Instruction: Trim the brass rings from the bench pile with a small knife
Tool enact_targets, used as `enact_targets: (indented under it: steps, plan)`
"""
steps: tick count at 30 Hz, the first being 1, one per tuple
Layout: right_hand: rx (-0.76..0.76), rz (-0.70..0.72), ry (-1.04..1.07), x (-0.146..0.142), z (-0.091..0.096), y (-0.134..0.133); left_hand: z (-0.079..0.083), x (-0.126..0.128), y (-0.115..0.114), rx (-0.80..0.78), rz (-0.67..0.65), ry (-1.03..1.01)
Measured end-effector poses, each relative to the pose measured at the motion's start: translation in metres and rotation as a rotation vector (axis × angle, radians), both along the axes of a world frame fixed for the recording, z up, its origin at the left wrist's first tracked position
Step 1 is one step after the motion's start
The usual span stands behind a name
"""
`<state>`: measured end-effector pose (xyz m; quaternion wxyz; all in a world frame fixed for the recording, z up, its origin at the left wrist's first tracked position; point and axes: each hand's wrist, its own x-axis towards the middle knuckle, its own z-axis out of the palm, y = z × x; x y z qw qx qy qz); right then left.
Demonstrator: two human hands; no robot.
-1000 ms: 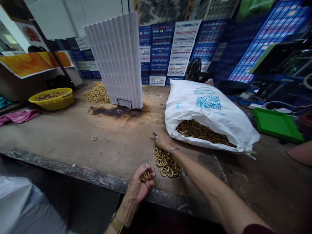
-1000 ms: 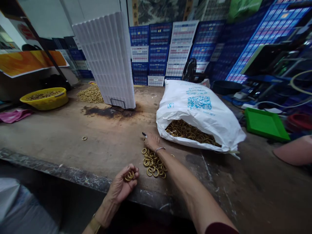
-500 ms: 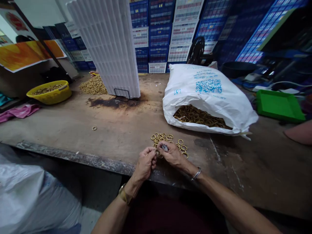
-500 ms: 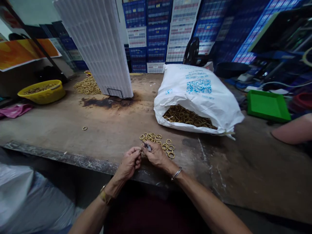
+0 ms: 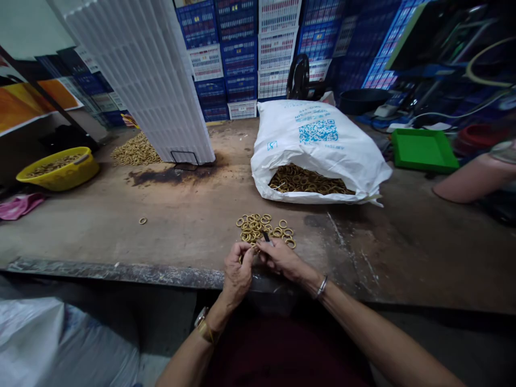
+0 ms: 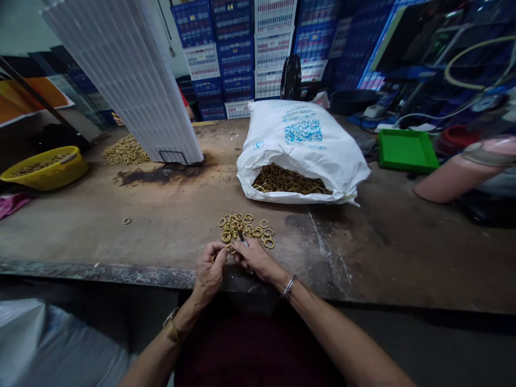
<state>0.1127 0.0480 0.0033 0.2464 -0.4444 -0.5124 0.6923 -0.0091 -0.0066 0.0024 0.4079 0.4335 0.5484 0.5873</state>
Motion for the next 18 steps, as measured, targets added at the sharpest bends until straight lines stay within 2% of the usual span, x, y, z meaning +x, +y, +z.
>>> enact_targets:
  steps: [2,5,8,12,14,18]
  plan:
    - [-0.052,-0.023,0.059,0.001,-0.002,-0.002,0.0,0.002,-0.001,-0.036,-0.05,-0.067]
    - [-0.008,-0.08,0.049,0.002,-0.003,-0.001,0.0,0.003,-0.001,-0.17,-0.11,-0.212]
    - [0.167,-0.109,-0.047,0.003,-0.001,0.001,-0.001,0.003,-0.001,-0.306,-0.142,-0.304]
    - [0.456,-0.092,-0.178,0.003,-0.001,0.005,-0.005,0.001,-0.003,-0.336,-0.198,-0.316]
    - [0.517,-0.065,-0.216,0.003,-0.002,0.006,-0.006,0.001,-0.003,-0.341,-0.225,-0.327]
    - [0.544,-0.047,-0.225,0.004,-0.007,0.009,-0.002,0.001,-0.004,-0.342,-0.235,-0.396]
